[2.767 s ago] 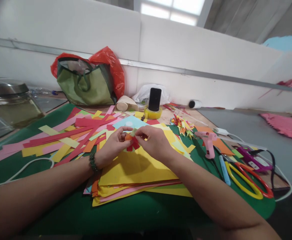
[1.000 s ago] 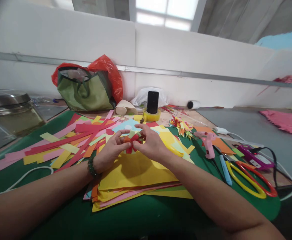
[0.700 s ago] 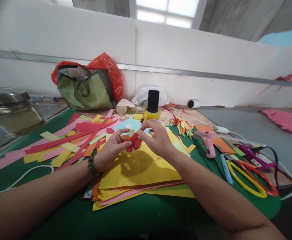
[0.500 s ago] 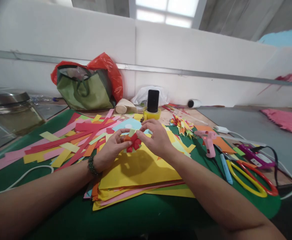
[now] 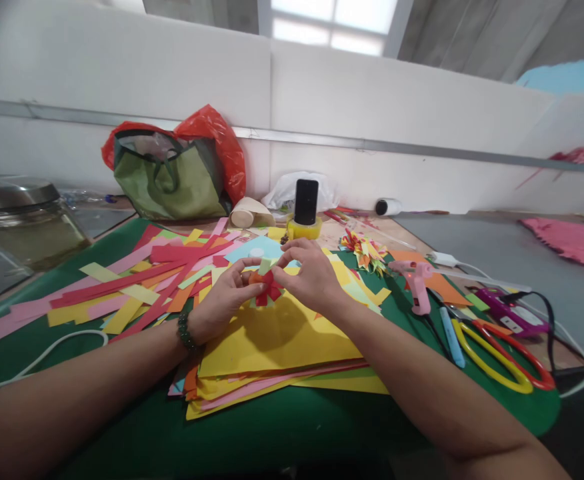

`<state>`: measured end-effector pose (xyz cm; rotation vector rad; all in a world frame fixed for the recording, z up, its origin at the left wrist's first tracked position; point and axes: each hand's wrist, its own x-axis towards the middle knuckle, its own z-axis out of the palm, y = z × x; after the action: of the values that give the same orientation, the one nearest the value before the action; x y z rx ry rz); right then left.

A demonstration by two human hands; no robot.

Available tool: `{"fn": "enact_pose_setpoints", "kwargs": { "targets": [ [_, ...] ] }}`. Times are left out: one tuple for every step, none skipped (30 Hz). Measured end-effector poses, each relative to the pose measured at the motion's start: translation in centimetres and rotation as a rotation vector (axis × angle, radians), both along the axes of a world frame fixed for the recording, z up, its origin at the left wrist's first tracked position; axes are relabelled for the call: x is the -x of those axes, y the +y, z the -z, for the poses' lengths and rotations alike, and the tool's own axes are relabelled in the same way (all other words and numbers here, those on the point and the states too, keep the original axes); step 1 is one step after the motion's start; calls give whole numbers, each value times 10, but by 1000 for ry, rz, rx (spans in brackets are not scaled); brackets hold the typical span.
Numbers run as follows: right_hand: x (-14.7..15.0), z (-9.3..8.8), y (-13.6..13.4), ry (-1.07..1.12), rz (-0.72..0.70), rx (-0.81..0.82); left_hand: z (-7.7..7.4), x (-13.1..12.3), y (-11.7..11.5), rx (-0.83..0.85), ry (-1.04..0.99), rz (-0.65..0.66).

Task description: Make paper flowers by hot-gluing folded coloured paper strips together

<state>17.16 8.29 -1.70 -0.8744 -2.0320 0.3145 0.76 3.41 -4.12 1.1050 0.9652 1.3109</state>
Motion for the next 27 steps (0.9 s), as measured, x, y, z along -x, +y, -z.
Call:
{"fn": "enact_pose_setpoints", "kwargs": {
  "targets": [
    [0, 0, 0, 0, 2, 1, 0, 0, 0, 0, 3, 2],
    [0, -1, 0, 0, 4, 1, 0, 0, 0, 0, 5, 3],
    [0, -1, -1, -1, 5, 0, 0, 0, 0, 0, 8, 5],
    [0, -1, -1, -2, 7, 0, 0, 0, 0, 0, 9, 7],
    [-1, -1, -1, -4, 8, -2, 0, 0, 0, -1, 11, 6],
    [-1, -1, -1, -7, 9, -4, 0, 0, 0, -3, 12, 4],
    [-1, -1, -1, -8, 10, -6, 0, 0, 0, -4, 12, 2],
    [-1, -1, -1, -8, 10, -10, 0, 0, 0, -6, 11, 2],
    [-1, -1, -2, -6, 9, -14, 0, 0, 0, -7, 10, 3],
    [-1, -1, -2, -3, 8, -20, 0, 0, 0, -7, 6, 6],
    [-1, -1, -2, 0, 6, -25, 0, 1, 0, -5, 3, 11],
    [-1, -1, -2, 2, 5, -31, 0, 1, 0, -4, -2, 16],
    [-1, -1, -2, 5, 6, -36, 1, 1, 0, -3, -7, 19],
    [0, -1, -3, 5, 8, -39, 1, 1, 0, -3, -11, 21],
    [0, -1, -3, 5, 10, -40, 1, 1, 1, -5, -13, 23],
    [0, -1, -3, 6, 12, -41, 2, 1, 1, -7, -13, 24],
    [0, -1, -4, 6, 15, -41, 2, 1, 1, -10, -11, 24],
    [0, -1, -4, 9, 18, -41, 3, 1, 1, -11, -9, 23],
    [0, -1, -4, 13, 21, -41, 3, 1, 1, -11, -7, 22],
    [0, 0, -4, 17, 23, -43, 3, 1, 1, -9, -6, 20],
    [0, 0, -4, 22, 27, -45, 3, 1, 0, -6, -5, 18],
    [1, 0, -4, 25, 29, -47, 3, 1, 0, -3, -3, 15],
    [1, 1, -4, 27, 30, -49, 2, 1, 0, 0, 1, 13],
    [1, 1, -4, 28, 30, -52, 2, 1, 0, 3, 4, 11],
    [1, 1, -4, 26, 27, -55, 2, 1, 0, 6, 8, 9],
    [1, 1, -5, 22, 24, -58, 1, 1, 0, 7, 11, 8],
    [1, 1, -5, 17, 20, -62, 1, 1, 0, 7, 12, 4]
  ]
}}
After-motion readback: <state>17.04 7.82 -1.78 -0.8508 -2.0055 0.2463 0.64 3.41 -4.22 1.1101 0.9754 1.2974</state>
